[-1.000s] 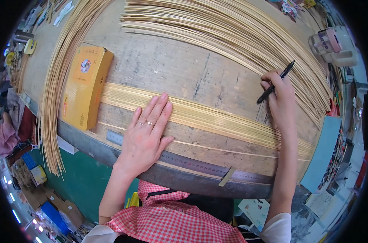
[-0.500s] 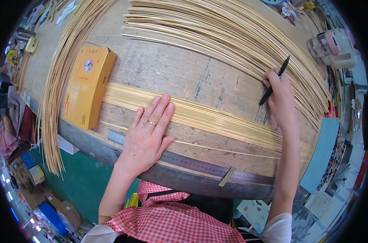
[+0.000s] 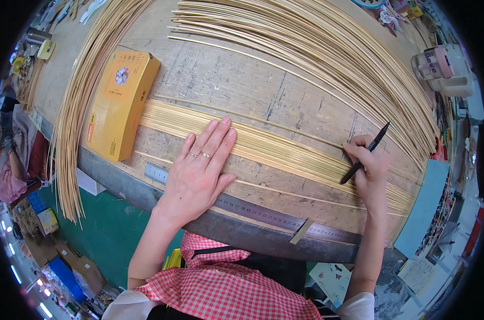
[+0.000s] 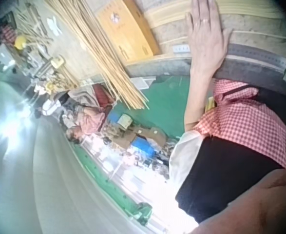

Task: The person aligns a bundle of thin bamboo sticks on a wooden workbench and uses a black marker to make measurement marks on them. They use a small rectangular block as a guide to ensure consistent spacing between the marks. The person repeats this process for multiple sticks, occasionally adjusting the bundle.

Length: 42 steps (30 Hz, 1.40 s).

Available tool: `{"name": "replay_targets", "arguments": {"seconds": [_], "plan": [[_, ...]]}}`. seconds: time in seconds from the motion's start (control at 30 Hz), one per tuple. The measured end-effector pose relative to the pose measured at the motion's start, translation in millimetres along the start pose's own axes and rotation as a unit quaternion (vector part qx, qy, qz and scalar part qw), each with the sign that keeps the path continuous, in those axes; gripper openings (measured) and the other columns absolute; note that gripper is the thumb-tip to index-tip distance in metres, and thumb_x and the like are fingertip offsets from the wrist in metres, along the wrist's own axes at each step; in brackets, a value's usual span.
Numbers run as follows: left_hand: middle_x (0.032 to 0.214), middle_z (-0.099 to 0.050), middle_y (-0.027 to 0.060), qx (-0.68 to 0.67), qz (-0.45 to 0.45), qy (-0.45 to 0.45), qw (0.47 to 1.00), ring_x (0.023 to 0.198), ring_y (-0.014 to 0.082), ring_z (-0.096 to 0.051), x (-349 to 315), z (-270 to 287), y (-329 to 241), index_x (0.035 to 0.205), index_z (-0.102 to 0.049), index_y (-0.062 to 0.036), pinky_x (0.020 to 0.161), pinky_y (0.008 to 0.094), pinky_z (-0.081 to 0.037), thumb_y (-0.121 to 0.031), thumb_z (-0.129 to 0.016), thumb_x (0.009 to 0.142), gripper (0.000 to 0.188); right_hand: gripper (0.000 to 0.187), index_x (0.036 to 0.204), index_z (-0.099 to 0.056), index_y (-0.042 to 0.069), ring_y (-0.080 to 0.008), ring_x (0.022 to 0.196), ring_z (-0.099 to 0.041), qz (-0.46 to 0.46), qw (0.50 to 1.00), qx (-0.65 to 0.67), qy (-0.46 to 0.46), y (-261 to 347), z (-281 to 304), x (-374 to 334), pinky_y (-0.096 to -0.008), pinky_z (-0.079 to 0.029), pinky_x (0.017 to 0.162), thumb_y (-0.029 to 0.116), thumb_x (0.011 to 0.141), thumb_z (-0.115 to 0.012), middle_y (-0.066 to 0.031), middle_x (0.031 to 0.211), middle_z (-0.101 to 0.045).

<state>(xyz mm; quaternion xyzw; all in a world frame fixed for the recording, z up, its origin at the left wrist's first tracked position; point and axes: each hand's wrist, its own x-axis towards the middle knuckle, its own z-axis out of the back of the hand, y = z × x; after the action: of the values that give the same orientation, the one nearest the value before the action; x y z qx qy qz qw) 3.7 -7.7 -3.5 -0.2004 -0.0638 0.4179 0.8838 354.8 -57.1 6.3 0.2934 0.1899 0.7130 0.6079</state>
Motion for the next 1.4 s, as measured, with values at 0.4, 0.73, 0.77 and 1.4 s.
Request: {"name": "replay_targets", "arguments": {"seconds": [0.4, 0.73, 0.77, 1.4], "plan": [[0.166, -0.03, 0.014, -0.007, 0.008, 0.002, 1.0, 0.152, 0.0344, -0.03, 2, 2, -2, 0.158, -0.033, -0.006, 0.121, 0.0541, -0.026, -0.026, -0.072, 0.085, 0.085, 0.044, 0.106, -0.068, -0.001, -0.0335, 0.09, -0.065, -0.006, 0.999, -0.004, 0.038, 13, -5, -1, -0.0366, -0.052, 0.079, -0.019, 0.067, -0.059, -0.0161, 0.096, -0.061], [0.167, -0.028, 0.0131, 0.001, 0.013, 0.015, 1.0, 0.154, 0.0343, -0.027, 2, 3, -3, 0.159, -0.03, -0.0068, 0.121, 0.0553, -0.024, -0.03, -0.073, 0.083, 0.09, 0.045, 0.109, -0.068, 0.001, -0.0335, 0.094, -0.064, 0.014, 0.999, -0.036, 0.032, 17, -4, -2, -0.0391, -0.052, 0.082, -0.018, 0.069, -0.062, -0.0156, 0.101, -0.064], [0.167, -0.028, 0.013, 0.0, 0.012, 0.015, 1.0, 0.154, 0.0343, -0.027, 3, 3, -3, 0.159, -0.03, -0.0067, 0.121, 0.0554, -0.024, -0.031, -0.072, 0.083, 0.09, 0.047, 0.112, -0.067, 0.002, -0.0338, 0.096, -0.064, 0.025, 0.998, -0.054, 0.033, 22, -3, 1, -0.0402, -0.052, 0.083, -0.017, 0.069, -0.063, -0.0157, 0.105, -0.065], [0.167, -0.024, 0.0173, -0.001, -0.009, 0.009, 1.0, 0.154, 0.035, -0.025, 7, 2, -14, 0.16, -0.027, -0.0036, 0.121, 0.0565, -0.024, -0.032, -0.071, 0.086, 0.091, 0.054, 0.139, -0.055, 0.007, -0.0354, 0.15, -0.034, 0.098, 0.976, -0.064, 0.181, 63, -62, 3, -0.0563, -0.033, 0.12, 0.001, 0.086, -0.057, -0.0125, 0.161, -0.039]]}}
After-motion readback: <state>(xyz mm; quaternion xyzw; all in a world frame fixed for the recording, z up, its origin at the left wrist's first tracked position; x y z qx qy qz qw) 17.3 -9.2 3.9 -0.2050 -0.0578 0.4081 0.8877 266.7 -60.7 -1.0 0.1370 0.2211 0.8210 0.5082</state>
